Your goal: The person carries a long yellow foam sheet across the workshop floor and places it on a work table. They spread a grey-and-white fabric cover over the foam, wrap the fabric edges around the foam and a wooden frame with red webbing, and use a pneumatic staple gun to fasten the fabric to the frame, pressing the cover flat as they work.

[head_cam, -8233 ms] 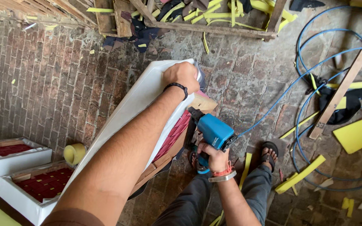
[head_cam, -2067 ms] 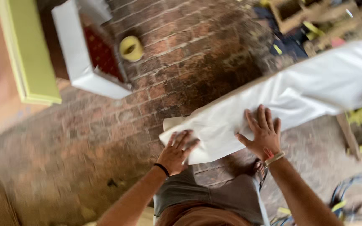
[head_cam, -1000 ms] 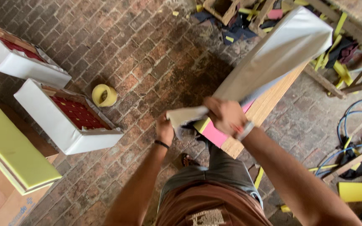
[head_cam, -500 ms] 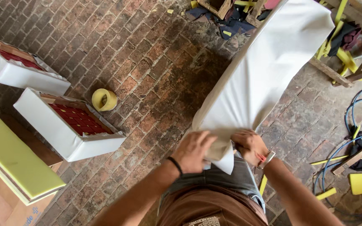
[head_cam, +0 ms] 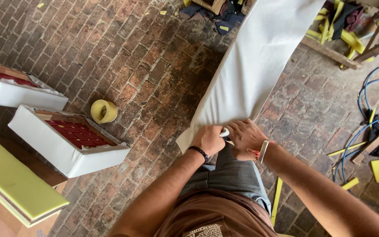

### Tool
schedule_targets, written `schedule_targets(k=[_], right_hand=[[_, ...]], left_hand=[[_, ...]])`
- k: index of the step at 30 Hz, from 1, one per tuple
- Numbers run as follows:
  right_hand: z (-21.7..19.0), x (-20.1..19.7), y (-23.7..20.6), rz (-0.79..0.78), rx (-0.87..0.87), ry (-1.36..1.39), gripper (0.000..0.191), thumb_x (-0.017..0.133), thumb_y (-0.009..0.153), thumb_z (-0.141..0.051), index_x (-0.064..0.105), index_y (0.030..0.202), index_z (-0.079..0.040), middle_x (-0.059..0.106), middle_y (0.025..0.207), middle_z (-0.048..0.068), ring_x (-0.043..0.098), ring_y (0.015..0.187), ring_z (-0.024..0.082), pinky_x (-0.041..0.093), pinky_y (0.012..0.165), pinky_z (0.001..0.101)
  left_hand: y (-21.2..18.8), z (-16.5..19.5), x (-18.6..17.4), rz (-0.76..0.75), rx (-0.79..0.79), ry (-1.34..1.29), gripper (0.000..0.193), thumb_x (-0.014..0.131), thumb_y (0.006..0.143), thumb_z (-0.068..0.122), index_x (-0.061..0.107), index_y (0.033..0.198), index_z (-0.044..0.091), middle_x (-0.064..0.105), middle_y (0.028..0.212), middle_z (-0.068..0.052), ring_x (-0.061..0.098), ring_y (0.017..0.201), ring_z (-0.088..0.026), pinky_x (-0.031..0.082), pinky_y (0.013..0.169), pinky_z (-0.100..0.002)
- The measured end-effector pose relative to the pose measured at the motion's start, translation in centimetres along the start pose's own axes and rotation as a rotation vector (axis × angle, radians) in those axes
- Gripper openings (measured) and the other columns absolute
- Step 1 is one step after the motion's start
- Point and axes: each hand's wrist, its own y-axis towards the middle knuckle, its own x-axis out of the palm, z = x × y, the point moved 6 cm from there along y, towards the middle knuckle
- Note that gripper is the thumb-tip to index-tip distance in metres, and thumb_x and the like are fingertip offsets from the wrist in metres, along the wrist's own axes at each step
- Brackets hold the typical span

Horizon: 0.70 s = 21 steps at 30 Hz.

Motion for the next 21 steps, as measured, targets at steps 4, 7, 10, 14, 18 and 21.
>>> schedule_targets(k=[4, 7, 10, 14, 18, 21], right_hand=[[-0.5, 1.9, -0.4, -0.108, -0.008, -0.090, 0.074, 0.081, 0.070, -0.047, 0.063, 0.129, -0.006, 0.070, 0.122, 0.012, 0.064, 0.116, 0.028, 0.048, 0.104, 0.0461], [0.1, 3.7, -0.5, -0.041, 0.022, 0.019, 0.051, 0.080, 0.078, -0.040, 0.069, 0.117, -0.010, 0.074, 0.104, 0.005, 0.068, 0.103, 0.024, 0.051, 0.100, 0.0432], [0.6, 5.3, -0.9, 0.135, -0.038, 0.059, 0.041, 0.082, 0.064, -0.031, 0.074, 0.097, -0.008, 0.075, 0.093, 0.004, 0.071, 0.093, 0.023, 0.053, 0.095, 0.0422], [0.8, 6.2, -2.1, 0.351, -0.100, 0.040, 0.020, 0.076, 0.066, -0.016, 0.073, 0.085, -0.011, 0.072, 0.085, 0.001, 0.071, 0.088, 0.020, 0.055, 0.093, 0.0398], [-0.1, 6.2, -2.6, 0.379, -0.034, 0.069, 0.022, 0.078, 0.058, -0.018, 0.071, 0.077, -0.009, 0.070, 0.077, 0.003, 0.070, 0.084, 0.024, 0.054, 0.082, 0.0413], [-1.4, 4.6, -3.1, 0.607, -0.060, 0.153, 0.032, 0.075, 0.055, -0.019, 0.073, 0.084, -0.008, 0.071, 0.083, 0.002, 0.070, 0.087, 0.023, 0.052, 0.087, 0.0411]], left_hand=[[-1.2, 1.7, 1.1, -0.128, 0.082, 0.254, 0.034, 0.077, 0.082, 0.024, 0.064, 0.104, 0.002, 0.071, 0.094, -0.015, 0.071, 0.084, -0.029, 0.058, 0.076, -0.041], [-2.1, 2.2, 0.9, 0.003, 0.138, 0.304, 0.038, 0.080, 0.081, 0.031, 0.065, 0.101, 0.002, 0.072, 0.092, -0.015, 0.072, 0.083, -0.029, 0.058, 0.073, -0.042], [-2.6, 2.1, 1.2, 0.083, 0.152, 0.281, 0.034, 0.082, 0.079, 0.036, 0.069, 0.091, 0.007, 0.073, 0.089, -0.012, 0.072, 0.083, -0.030, 0.058, 0.073, -0.045], [-2.8, 1.8, 2.3, 0.189, 0.159, 0.259, 0.024, 0.084, 0.077, 0.028, 0.070, 0.083, 0.010, 0.073, 0.084, -0.011, 0.072, 0.080, -0.031, 0.057, 0.069, -0.046], [-3.8, 1.5, 3.4, 0.271, 0.211, 0.229, 0.023, 0.083, 0.074, 0.024, 0.068, 0.084, 0.011, 0.074, 0.086, -0.009, 0.073, 0.083, -0.029, 0.058, 0.072, -0.044], [-4.4, 1.2, 2.1, 0.263, 0.271, 0.233, 0.026, 0.083, 0.075, 0.028, 0.067, 0.087, 0.011, 0.074, 0.089, -0.008, 0.072, 0.086, -0.030, 0.058, 0.073, -0.045]])
